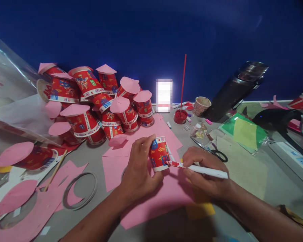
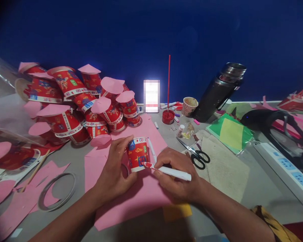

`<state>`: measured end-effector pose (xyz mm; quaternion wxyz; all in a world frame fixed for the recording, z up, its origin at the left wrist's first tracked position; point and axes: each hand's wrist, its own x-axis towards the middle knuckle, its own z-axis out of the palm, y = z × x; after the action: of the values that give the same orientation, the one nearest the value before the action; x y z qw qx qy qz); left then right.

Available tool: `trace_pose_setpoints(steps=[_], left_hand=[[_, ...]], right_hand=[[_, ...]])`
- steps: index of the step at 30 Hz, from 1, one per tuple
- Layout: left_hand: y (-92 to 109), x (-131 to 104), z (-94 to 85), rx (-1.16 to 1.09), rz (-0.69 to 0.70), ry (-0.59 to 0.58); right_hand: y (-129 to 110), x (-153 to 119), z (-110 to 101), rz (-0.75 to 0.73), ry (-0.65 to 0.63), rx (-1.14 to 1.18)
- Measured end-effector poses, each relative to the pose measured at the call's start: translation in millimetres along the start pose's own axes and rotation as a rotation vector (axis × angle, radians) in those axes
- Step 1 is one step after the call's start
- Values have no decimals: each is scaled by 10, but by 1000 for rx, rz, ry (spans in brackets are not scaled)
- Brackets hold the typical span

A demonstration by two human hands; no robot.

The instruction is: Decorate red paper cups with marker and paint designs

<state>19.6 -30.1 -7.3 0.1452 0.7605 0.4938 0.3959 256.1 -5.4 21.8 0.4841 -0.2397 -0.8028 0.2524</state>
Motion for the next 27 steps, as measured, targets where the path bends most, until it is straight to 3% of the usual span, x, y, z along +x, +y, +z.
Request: trace_pose_setpoints(steps=[21, 27], left_hand=[[34, -5, 0, 27, 7, -25], [30, 13, -10, -19, 1, -33]], right_hand=[[17, 7, -21, -41, -15, -15], [16, -3, -57, -7, 78, -32]])
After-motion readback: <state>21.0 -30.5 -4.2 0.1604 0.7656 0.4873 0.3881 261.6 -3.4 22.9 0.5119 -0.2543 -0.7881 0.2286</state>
